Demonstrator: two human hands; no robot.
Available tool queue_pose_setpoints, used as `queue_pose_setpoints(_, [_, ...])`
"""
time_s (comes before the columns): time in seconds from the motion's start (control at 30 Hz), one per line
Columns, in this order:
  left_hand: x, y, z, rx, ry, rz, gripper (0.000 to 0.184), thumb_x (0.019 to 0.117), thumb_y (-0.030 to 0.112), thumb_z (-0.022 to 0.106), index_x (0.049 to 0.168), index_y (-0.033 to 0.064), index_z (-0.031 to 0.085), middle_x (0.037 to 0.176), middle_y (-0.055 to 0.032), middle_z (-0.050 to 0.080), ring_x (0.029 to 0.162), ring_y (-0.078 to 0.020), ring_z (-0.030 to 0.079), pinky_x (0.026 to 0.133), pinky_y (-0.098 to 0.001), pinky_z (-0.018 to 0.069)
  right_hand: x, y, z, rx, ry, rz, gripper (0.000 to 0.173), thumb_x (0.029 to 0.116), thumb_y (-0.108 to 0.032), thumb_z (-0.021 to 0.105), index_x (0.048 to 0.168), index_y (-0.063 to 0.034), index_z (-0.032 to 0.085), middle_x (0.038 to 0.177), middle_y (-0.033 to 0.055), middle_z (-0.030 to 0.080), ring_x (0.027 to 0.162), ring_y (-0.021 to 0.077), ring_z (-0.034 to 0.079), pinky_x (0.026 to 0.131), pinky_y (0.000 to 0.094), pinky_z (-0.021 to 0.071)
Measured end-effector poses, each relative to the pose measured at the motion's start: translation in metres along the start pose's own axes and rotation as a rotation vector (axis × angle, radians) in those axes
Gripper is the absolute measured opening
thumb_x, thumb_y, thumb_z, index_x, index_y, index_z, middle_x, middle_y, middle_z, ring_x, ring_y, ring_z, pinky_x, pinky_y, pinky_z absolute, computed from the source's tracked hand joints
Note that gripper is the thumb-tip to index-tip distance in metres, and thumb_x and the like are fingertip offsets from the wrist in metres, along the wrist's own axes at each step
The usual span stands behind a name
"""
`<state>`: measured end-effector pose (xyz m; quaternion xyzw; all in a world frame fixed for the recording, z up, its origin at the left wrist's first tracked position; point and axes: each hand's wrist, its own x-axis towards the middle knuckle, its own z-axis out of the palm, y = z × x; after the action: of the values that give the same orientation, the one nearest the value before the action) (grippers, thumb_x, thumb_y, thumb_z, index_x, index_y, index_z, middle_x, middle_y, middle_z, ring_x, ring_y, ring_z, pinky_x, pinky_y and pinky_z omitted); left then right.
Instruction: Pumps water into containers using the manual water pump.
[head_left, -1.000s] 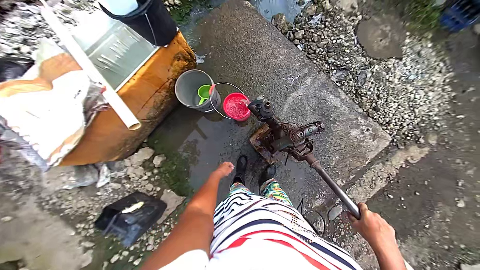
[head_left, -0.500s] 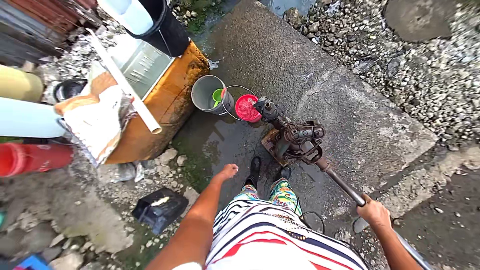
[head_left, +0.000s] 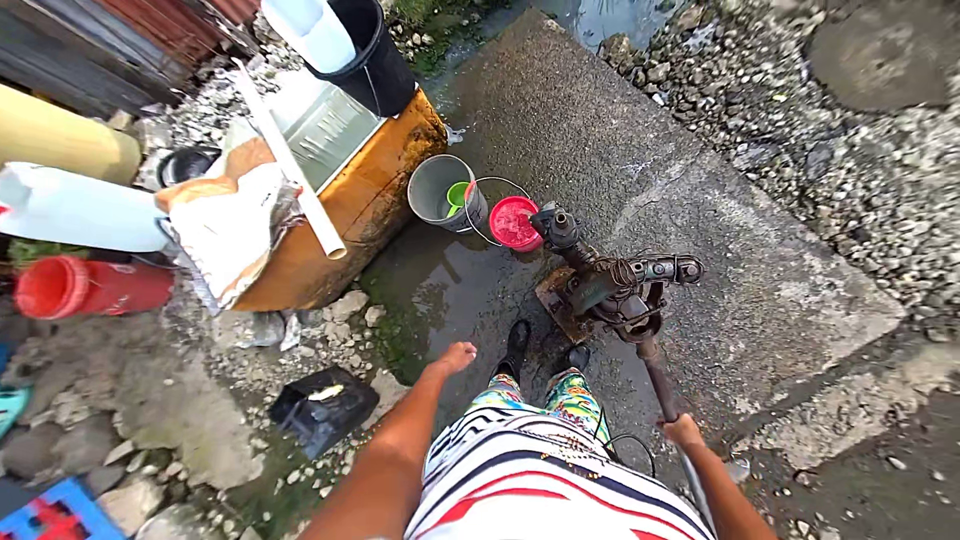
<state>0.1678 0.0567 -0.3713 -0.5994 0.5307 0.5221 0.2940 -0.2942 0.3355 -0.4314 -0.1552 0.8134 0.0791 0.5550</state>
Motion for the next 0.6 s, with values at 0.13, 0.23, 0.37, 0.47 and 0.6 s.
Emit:
queue_pose_setpoints(0.13, [0.018, 0.0, 0.001, -0.006, -0.043, -0.006, 0.035, 0.1103, 0.018, 0.047, 0.139, 0.0009, 0.058, 0.123, -0.0215, 0.065, 0.103, -0.0274, 0.066, 0.095, -0.042, 0.0517, -0.104, 0.008, -0.025, -0.164, 0.102, 0.072, 0.047, 0.0969, -0.031, 0.072, 0.131, 0.0002, 0.062, 0.119, 0.0273, 0.069, 0.111, 0.0432, 0.068, 0.097, 0.0616, 0.052])
queue_pose_setpoints(0.23, [0.033, 0.01, 0.0, -0.012, -0.068, 0.005, 0.035, 0.1104, 0.018, 0.046, 0.139, 0.0016, 0.057, 0.122, -0.0208, 0.065, 0.101, -0.0267, 0.065, 0.093, -0.0419, 0.0513, -0.201, -0.017, -0.068, -0.34, 0.177, 0.103, 0.058, 0.0968, -0.038, 0.071, 0.138, -0.0005, 0.056, 0.12, 0.028, 0.069, 0.115, 0.0456, 0.067, 0.098, 0.0639, 0.0505])
queue_pose_setpoints(0.37, [0.05, 0.032, -0.003, -0.037, -0.078, 0.053, 0.036, 0.1108, 0.019, 0.045, 0.141, 0.0024, 0.056, 0.124, -0.0205, 0.064, 0.104, -0.0269, 0.065, 0.095, -0.0427, 0.0511, -0.276, -0.069, -0.096, -0.485, 0.285, 0.113, 0.052, 0.0992, -0.042, 0.067, 0.132, -0.0009, 0.061, 0.116, 0.0275, 0.071, 0.114, 0.0456, 0.067, 0.095, 0.0638, 0.0502])
queue_pose_setpoints(0.47, [0.053, 0.051, -0.006, -0.054, -0.068, 0.136, 0.037, 0.1105, 0.02, 0.045, 0.141, 0.0015, 0.056, 0.127, -0.0218, 0.064, 0.107, -0.0278, 0.066, 0.097, -0.0431, 0.0513, -0.26, -0.072, -0.092, -0.442, 0.229, 0.146, 0.047, 0.0996, -0.041, 0.066, 0.121, 0.0008, 0.066, 0.116, 0.0264, 0.07, 0.115, 0.0432, 0.067, 0.095, 0.0627, 0.0506])
queue_pose_setpoints(0.6, [0.046, 0.064, -0.013, -0.061, -0.042, 0.201, 0.037, 0.1103, 0.018, 0.046, 0.14, -0.0006, 0.056, 0.129, -0.0234, 0.062, 0.11, -0.0278, 0.065, 0.1, -0.0417, 0.0511, -0.178, -0.026, -0.065, -0.277, 0.201, 0.188, 0.04, 0.0964, -0.036, 0.07, 0.114, 0.0005, 0.07, 0.114, 0.0263, 0.071, 0.112, 0.0424, 0.068, 0.093, 0.0625, 0.0518])
